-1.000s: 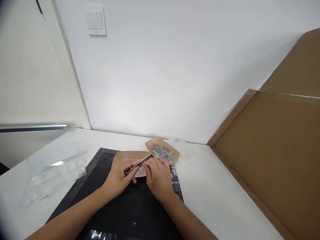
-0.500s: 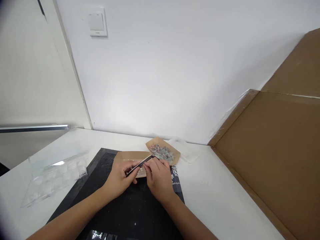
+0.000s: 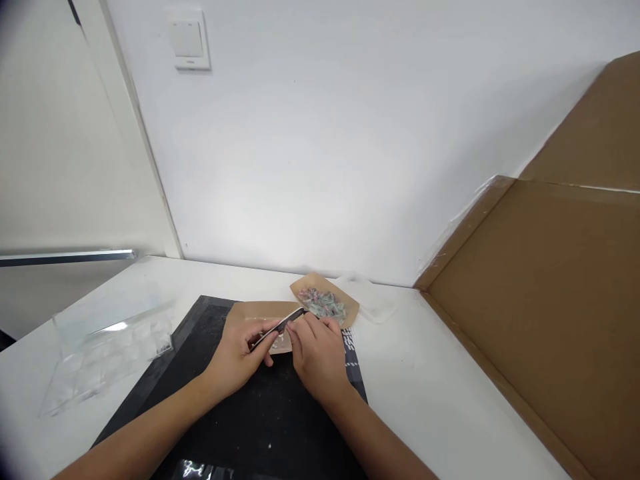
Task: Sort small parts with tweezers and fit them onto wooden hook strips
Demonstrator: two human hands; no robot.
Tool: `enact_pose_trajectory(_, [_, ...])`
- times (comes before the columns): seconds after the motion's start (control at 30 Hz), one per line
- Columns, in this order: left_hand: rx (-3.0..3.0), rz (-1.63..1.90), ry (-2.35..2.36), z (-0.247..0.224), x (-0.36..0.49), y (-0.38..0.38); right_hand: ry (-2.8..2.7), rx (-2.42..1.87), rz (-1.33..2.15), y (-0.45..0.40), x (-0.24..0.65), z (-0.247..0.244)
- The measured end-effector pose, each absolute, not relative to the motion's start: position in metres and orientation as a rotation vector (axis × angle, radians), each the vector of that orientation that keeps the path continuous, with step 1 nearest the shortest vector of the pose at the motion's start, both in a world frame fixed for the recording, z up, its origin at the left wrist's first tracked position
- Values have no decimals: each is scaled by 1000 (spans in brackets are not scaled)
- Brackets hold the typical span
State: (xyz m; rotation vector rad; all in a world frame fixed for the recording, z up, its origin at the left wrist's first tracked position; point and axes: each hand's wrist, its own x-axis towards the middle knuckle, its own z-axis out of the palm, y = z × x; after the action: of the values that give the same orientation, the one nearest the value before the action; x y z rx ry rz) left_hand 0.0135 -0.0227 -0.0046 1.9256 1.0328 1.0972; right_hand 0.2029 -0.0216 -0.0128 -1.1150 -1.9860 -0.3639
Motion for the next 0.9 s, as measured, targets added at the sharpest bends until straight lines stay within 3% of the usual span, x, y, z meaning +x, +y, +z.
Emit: enact_pose_trajectory(0.9, [1828,1085,1042,-1,15,-24,-1966,-1118,-370,-18,205,-11])
